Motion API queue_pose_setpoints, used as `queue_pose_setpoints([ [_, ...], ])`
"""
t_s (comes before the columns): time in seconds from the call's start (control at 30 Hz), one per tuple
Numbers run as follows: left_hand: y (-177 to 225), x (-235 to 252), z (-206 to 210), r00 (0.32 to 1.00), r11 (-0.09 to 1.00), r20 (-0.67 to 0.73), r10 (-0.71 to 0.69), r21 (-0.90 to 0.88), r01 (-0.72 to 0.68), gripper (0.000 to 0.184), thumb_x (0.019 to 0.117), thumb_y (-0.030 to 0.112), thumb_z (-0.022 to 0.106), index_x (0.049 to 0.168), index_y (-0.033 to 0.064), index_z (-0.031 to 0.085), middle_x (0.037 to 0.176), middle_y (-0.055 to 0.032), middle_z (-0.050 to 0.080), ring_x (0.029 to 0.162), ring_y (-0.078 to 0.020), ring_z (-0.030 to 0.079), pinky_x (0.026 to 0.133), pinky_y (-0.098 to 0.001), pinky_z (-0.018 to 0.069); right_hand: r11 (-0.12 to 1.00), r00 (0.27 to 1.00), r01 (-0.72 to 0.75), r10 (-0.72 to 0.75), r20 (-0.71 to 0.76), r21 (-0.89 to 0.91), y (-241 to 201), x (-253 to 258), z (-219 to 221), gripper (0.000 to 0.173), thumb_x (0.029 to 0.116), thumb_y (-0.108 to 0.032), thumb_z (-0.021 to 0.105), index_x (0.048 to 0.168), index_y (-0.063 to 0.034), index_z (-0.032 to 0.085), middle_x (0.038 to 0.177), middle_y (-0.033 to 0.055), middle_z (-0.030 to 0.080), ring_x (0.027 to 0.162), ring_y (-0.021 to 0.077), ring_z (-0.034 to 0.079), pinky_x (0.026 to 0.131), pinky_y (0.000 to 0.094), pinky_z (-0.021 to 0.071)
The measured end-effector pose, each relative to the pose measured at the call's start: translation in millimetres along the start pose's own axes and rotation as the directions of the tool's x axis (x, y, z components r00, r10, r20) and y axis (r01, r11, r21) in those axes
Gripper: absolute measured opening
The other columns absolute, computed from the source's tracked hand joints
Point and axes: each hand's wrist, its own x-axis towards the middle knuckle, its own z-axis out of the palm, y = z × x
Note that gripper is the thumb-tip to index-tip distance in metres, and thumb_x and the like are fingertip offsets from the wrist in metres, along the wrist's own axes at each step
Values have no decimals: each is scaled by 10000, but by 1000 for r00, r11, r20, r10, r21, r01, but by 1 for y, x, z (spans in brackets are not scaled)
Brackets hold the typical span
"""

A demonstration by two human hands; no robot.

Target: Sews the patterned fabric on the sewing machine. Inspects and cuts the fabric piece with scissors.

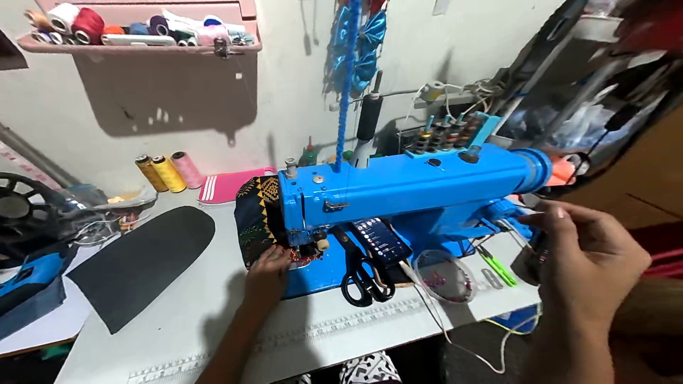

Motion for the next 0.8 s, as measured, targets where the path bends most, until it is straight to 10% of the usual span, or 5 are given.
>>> queue_pose_setpoints([
  [0.17,1,6,-5,994,999,95,-49,24,47,360,1056,131,458,1315,1,672,1420,-213,597,1406,-387,487,1156,-547,379,993,957,14,21,289,-119,-22,-40,22,356,1054,-184,490,1121,106,686,998,184,724,897,153,699,848,320,579],
  [0.5,3,26,-21,941,992,313,-126,62,112,382,1056,118,412,1322,-10,655,1438,-208,577,1436,-352,446,1180,-533,336,956,732,201,-2,681,-213,-44,-119,99,290,980,-268,591,1003,-44,773,947,130,743,923,353,719,801,507,595],
  [0.7,7,41,-33,909,975,360,-208,6,221,389,1093,186,404,1290,-89,596,1287,-294,617,1264,-418,576,1088,-576,410,914,705,64,244,666,-402,-60,-127,121,298,935,-167,704,1166,21,716,1167,278,664,1086,471,648,883,543,568],
  [0.8,14,52,-42,869,917,359,-340,-77,391,417,1115,198,361,1373,-90,518,1338,-312,571,1296,-412,544,1104,-556,390,869,548,-17,423,722,-495,-69,-115,130,419,960,-132,653,1356,-1,617,1246,275,632,1165,454,618,942,528,538],
])
